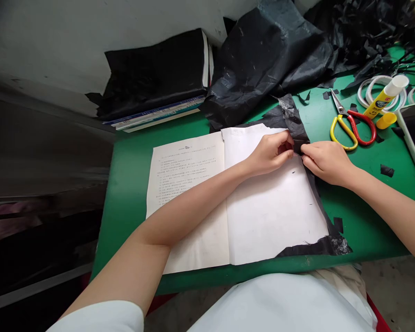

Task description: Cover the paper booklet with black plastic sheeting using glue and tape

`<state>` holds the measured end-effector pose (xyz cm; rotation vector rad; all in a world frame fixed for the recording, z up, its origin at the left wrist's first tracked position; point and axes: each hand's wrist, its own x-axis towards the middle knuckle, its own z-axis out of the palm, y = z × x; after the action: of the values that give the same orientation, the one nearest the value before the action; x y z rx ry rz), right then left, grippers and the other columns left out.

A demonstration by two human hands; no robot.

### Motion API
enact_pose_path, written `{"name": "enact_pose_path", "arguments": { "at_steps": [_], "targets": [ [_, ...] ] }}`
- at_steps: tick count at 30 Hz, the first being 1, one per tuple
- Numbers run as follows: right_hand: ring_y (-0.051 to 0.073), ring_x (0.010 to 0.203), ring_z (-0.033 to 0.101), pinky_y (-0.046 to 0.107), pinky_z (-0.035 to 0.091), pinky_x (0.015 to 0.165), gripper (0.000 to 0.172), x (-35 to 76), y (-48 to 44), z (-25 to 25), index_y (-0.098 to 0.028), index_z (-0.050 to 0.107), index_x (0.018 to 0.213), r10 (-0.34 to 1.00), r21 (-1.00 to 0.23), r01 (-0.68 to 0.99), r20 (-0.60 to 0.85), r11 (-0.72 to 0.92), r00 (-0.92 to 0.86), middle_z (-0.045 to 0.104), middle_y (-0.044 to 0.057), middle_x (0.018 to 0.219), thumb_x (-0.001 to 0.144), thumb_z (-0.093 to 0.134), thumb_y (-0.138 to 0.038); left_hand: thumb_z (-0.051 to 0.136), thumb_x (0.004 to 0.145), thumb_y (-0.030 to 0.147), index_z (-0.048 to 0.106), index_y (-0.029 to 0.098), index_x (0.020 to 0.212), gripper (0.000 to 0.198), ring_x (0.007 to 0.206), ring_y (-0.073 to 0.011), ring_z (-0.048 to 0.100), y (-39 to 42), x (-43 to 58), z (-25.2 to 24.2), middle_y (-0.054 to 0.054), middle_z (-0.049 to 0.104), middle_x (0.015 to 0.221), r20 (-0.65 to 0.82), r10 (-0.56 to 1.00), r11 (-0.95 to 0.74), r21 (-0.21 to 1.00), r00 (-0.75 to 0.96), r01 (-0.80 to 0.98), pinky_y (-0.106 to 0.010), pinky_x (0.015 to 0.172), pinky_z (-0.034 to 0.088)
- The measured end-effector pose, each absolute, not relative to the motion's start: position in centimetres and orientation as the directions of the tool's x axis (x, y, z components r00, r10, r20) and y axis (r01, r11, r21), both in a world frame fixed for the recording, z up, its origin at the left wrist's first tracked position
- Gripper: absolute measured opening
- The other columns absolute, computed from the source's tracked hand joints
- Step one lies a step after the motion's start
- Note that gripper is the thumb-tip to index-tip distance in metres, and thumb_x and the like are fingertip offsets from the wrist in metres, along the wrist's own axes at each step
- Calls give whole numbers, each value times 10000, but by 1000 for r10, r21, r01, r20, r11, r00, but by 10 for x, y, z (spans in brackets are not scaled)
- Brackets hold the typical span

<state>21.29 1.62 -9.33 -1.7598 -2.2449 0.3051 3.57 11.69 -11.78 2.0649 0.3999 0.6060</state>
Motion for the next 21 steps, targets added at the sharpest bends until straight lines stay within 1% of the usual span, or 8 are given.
{"name": "enact_pose_path", "arguments": {
  "at_steps": [4,8,12,16,19,21],
  "targets": [
    [171,575,457,294,238,547,224,213,16,-94,-233,301,676,963,-344,900,91,268,-253,509,23,579,885,341,-301,511,766,91,542,152,800,77,727,-111,612,118,36,-120,-26,666,789,263,518,-558,825,814,89,-221,688,471],
    [172,580,446,301,242,556,226,210,16,-93,-234,296,679,958,-350,892,93,287,-272,516,25,588,890,345,-297,524,783,120,535,153,783,35,716,-113,607,118,37,-123,-34,672,796,249,542,-559,820,803,122,-228,673,456],
    [171,579,436,303,249,560,214,208,16,-92,-236,293,684,959,-377,882,92,284,-269,507,23,588,881,355,-289,513,787,107,523,157,786,51,696,-111,599,118,37,-122,-23,660,772,246,544,-548,828,803,118,-228,660,439],
    [168,557,412,302,245,545,222,209,15,-90,-239,269,679,967,-437,863,94,253,-235,438,7,553,872,364,-296,512,812,110,513,164,819,55,717,-108,605,118,37,-119,-14,660,789,232,533,-509,856,813,89,-222,678,447],
    [159,523,387,295,260,535,232,210,14,-89,-242,262,664,974,-506,833,104,225,-200,383,-8,531,860,375,-297,537,848,155,514,170,857,29,729,-111,603,118,36,-116,-13,665,815,211,523,-474,877,826,76,-226,689,455],
    [153,504,379,292,273,535,230,210,14,-87,-242,274,657,979,-547,812,107,203,-173,371,-13,525,853,384,-290,553,873,202,513,171,868,51,731,-114,601,118,36,-114,-16,666,828,204,517,-462,884,832,70,-233,693,458]
  ]
}}
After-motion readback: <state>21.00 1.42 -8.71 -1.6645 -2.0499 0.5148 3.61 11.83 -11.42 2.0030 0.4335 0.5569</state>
